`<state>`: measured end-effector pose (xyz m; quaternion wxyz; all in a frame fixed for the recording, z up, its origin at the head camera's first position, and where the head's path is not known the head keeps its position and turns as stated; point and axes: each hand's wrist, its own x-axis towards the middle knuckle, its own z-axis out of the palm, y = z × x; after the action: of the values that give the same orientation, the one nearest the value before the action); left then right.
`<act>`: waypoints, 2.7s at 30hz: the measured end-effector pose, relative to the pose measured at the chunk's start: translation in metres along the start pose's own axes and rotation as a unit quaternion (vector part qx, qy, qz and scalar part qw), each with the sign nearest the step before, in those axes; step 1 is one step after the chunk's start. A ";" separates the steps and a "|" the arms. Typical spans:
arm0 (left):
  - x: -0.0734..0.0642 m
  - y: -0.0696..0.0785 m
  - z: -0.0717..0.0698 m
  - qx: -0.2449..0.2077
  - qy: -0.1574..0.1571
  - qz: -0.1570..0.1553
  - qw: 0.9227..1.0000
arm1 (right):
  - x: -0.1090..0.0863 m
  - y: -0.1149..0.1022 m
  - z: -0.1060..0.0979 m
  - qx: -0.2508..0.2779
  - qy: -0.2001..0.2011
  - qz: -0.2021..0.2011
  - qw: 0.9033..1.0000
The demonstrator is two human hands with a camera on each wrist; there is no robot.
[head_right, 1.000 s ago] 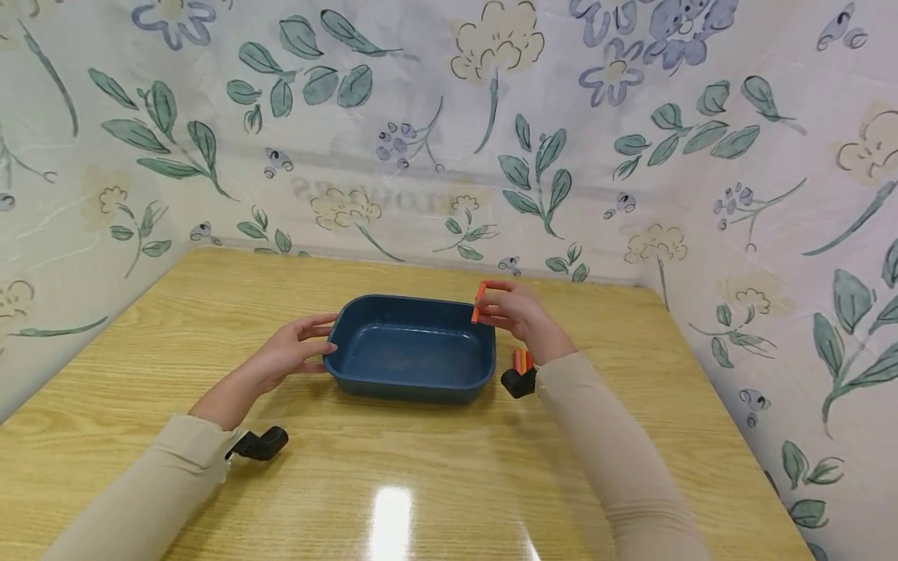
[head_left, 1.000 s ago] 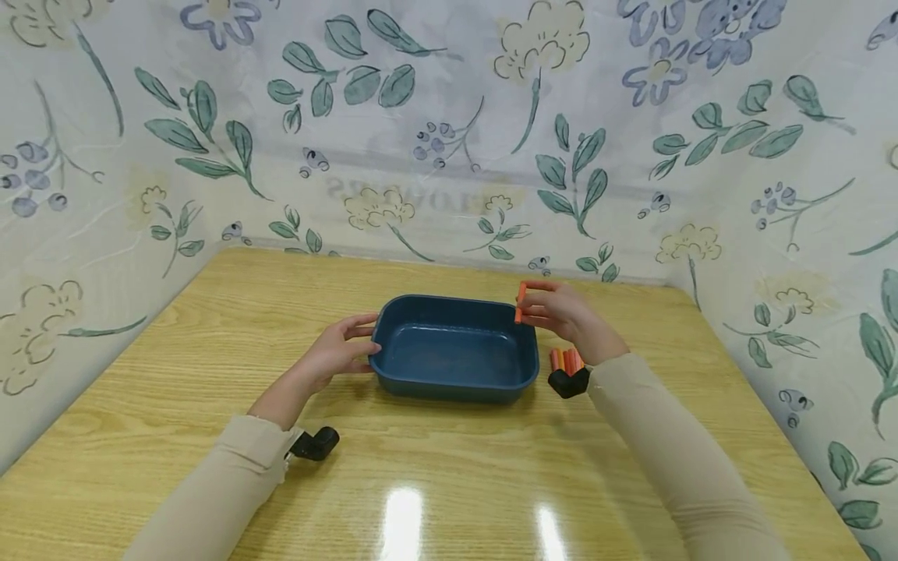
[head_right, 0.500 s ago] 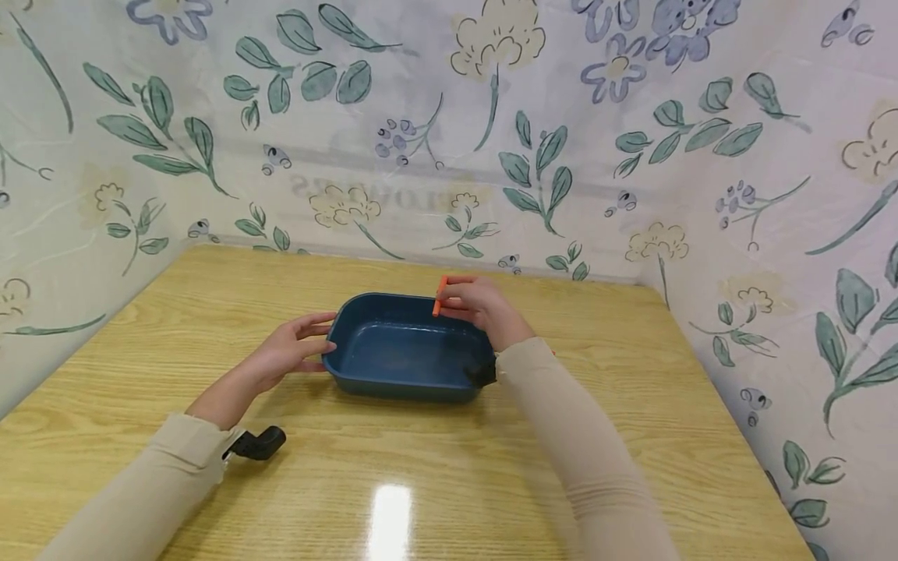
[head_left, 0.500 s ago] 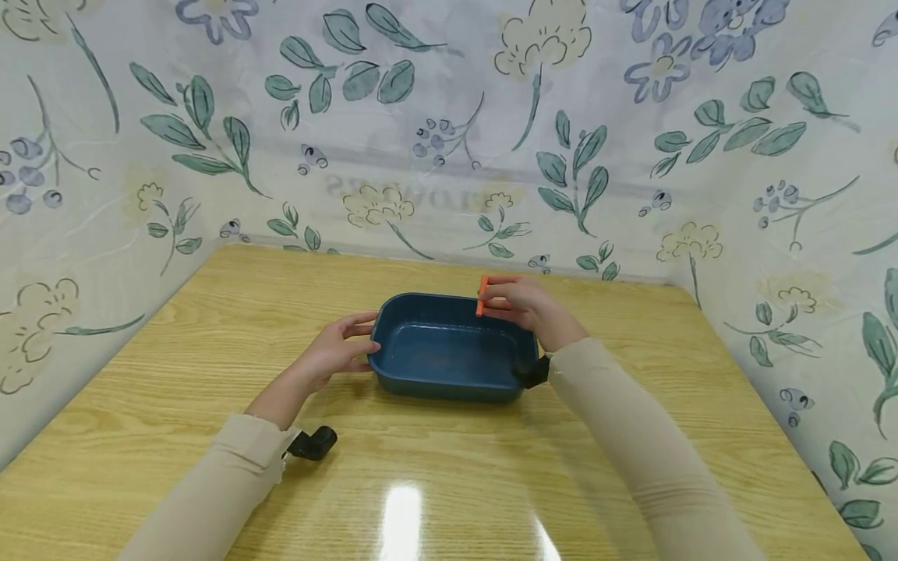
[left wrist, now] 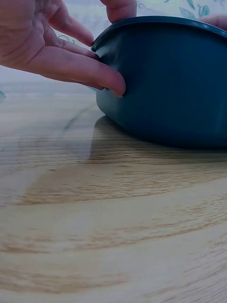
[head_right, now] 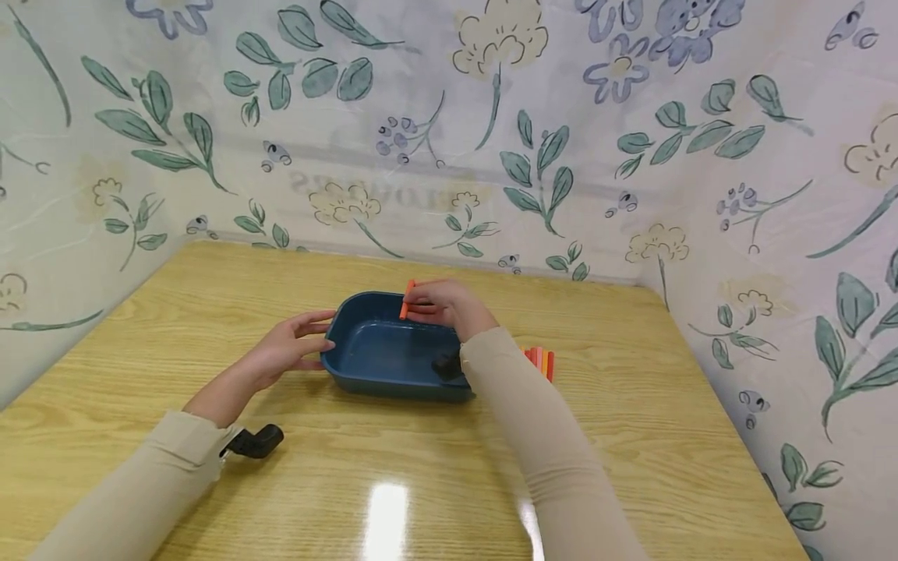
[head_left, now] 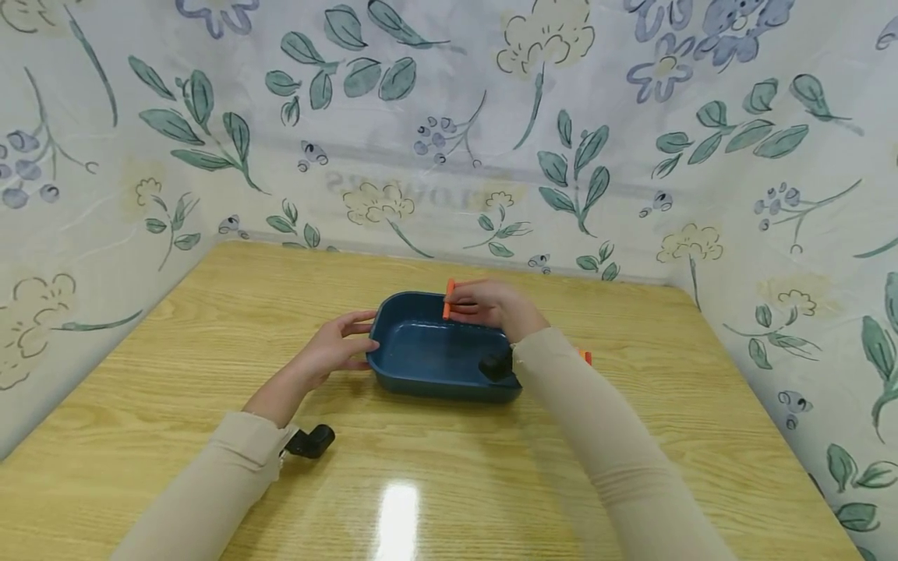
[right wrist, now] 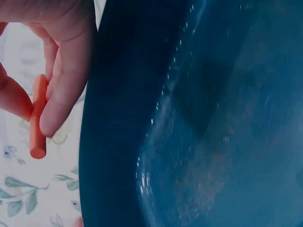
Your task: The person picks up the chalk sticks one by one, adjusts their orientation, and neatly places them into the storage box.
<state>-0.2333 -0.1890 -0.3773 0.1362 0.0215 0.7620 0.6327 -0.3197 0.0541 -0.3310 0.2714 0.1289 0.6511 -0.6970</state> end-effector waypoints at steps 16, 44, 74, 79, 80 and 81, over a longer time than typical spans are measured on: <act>-0.002 0.000 0.000 -0.003 -0.008 0.006 1.000 | 0.019 0.010 0.032 -0.040 -0.071 0.070 0.994; -0.004 0.001 0.000 -0.011 -0.006 0.004 1.000 | 0.036 0.030 0.042 -0.153 -0.062 0.108 0.980; -0.003 0.002 0.002 0.008 0.005 -0.005 1.000 | -0.009 -0.006 0.005 -0.077 -0.068 -0.026 0.994; -0.002 0.003 0.004 0.012 0.004 -0.006 1.000 | -0.019 -0.004 -0.010 -0.056 -0.065 -0.043 0.995; -0.002 0.004 0.005 0.012 0.004 -0.006 1.000 | -0.020 -0.002 -0.013 -0.052 -0.065 -0.045 0.996; -0.002 0.004 0.005 0.012 0.005 -0.007 1.000 | -0.021 -0.001 -0.016 -0.046 -0.064 -0.046 0.996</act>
<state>-0.2304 -0.1841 -0.3742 0.1366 0.0152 0.7704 0.6226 -0.3053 0.0741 -0.3209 0.2853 0.0412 0.6693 -0.6848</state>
